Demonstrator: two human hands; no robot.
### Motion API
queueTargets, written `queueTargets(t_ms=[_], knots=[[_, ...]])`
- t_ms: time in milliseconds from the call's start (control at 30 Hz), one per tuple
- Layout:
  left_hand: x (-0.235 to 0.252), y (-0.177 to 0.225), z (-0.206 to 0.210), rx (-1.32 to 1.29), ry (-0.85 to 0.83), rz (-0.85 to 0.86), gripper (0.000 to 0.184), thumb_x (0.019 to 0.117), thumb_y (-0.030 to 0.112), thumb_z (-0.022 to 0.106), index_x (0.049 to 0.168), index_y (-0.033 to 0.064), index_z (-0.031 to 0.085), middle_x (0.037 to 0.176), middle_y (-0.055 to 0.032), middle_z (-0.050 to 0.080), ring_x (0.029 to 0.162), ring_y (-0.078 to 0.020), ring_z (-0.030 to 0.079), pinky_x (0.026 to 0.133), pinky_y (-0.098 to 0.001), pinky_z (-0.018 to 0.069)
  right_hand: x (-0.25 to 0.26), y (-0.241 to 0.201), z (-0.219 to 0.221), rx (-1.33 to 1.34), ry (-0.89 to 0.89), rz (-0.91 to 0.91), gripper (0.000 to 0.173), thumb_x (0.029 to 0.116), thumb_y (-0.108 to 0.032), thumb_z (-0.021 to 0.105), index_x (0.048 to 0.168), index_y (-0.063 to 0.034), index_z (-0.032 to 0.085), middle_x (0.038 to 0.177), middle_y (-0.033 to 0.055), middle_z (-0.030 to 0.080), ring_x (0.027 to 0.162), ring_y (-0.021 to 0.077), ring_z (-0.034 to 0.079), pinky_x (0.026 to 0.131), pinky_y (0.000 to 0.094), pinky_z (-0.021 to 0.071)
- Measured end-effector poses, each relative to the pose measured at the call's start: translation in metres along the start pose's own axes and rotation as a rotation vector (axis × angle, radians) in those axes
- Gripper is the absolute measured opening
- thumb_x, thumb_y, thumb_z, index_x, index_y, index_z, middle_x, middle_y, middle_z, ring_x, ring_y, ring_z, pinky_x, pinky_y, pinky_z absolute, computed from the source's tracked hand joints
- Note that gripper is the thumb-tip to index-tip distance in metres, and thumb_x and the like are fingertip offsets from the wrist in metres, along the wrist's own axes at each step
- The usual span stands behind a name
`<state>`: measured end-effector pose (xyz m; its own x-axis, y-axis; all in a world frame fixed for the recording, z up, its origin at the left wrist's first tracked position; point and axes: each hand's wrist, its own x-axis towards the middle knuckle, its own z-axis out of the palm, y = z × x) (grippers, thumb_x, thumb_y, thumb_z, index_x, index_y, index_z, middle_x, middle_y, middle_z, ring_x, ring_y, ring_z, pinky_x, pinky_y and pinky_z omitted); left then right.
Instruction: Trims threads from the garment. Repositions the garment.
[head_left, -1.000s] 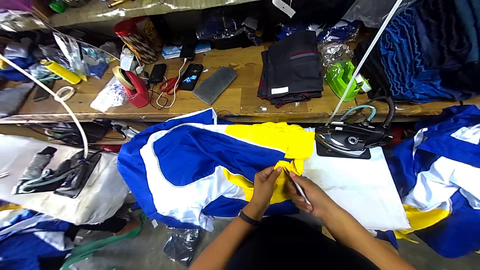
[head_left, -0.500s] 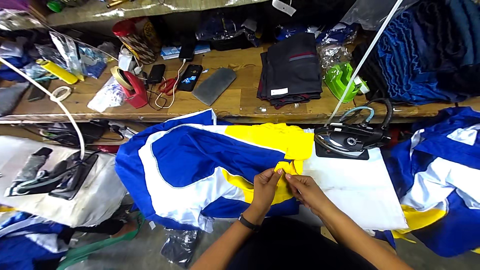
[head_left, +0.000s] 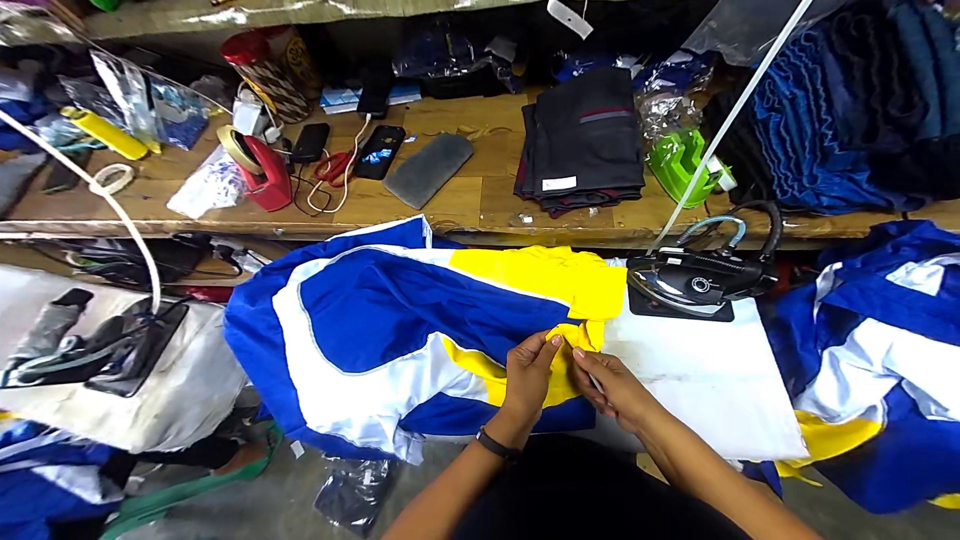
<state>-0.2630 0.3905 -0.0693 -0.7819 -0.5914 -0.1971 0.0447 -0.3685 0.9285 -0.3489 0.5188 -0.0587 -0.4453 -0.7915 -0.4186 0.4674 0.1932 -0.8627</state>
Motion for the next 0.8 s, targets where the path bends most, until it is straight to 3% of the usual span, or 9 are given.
queueTargets(t_ms=[200,300,367,500,600,800], knots=[[0.0,0.002,-0.002,0.052,-0.021,0.032,0.02,0.1026,0.002,0.054,0.092,-0.0028,0.071,0.08,-0.0027,0.071,0.074,-0.0059,0.067,0.074,-0.0249,0.0572,-0.001,0.0,-0.003,0.288,-0.146,0.125,0.049,0.1093,-0.041,0.035,0.071,-0.0163,0.053,0.052,-0.0087,0.041,0.036,-0.0013,0.037,0.035,0.014,0.0325],[-0.001,0.007,-0.003,0.066,-0.029,-0.001,0.02,0.1021,0.002,0.055,0.091,-0.002,0.071,0.079,-0.0017,0.07,0.075,-0.0053,0.067,0.075,-0.0241,0.0565,-0.001,0.001,-0.001,-0.158,0.066,-0.088,0.039,0.1069,-0.03,0.049,0.07,-0.0166,0.053,0.054,-0.0108,0.041,0.041,-0.0028,0.036,0.04,0.0142,0.0304],[-0.003,0.007,-0.002,0.049,-0.029,-0.002,0.02,0.1019,0.002,0.055,0.091,-0.0025,0.071,0.08,-0.0021,0.071,0.075,-0.0057,0.067,0.076,-0.0243,0.0567,0.001,0.004,-0.002,-0.378,0.18,-0.21,0.038,0.103,-0.033,0.058,0.07,-0.0158,0.053,0.057,-0.0106,0.041,0.047,-0.0012,0.038,0.047,0.018,0.0318],[-0.007,0.0,0.001,0.046,-0.021,0.099,0.018,0.1012,0.0,0.055,0.093,-0.0036,0.071,0.082,-0.0031,0.073,0.076,-0.0057,0.069,0.076,-0.0246,0.0583,-0.002,-0.004,0.004,-0.111,0.123,-0.074,0.042,0.1066,-0.025,0.052,0.065,-0.0159,0.055,0.05,-0.0095,0.043,0.037,-0.0016,0.036,0.035,0.0148,0.0285],[-0.008,-0.005,0.001,0.042,-0.005,0.134,0.018,0.1005,0.001,0.057,0.091,-0.0022,0.071,0.08,-0.0013,0.071,0.075,-0.0044,0.067,0.075,-0.0238,0.057,-0.002,-0.006,0.007,-0.096,0.133,-0.057,0.044,0.1069,-0.024,0.052,0.063,-0.0161,0.054,0.049,-0.0095,0.043,0.037,-0.0021,0.035,0.035,0.0145,0.0274],[-0.01,0.0,0.009,-0.074,0.067,0.031,0.01,0.096,0.001,0.065,0.088,-0.0021,0.071,0.077,-0.0035,0.071,0.073,-0.007,0.068,0.073,-0.0249,0.0577,-0.007,-0.005,0.017,0.051,0.062,-0.011,0.048,0.1111,-0.027,0.04,0.065,-0.0158,0.05,0.049,-0.0088,0.04,0.036,-0.0013,0.034,0.035,0.0142,0.0288]])
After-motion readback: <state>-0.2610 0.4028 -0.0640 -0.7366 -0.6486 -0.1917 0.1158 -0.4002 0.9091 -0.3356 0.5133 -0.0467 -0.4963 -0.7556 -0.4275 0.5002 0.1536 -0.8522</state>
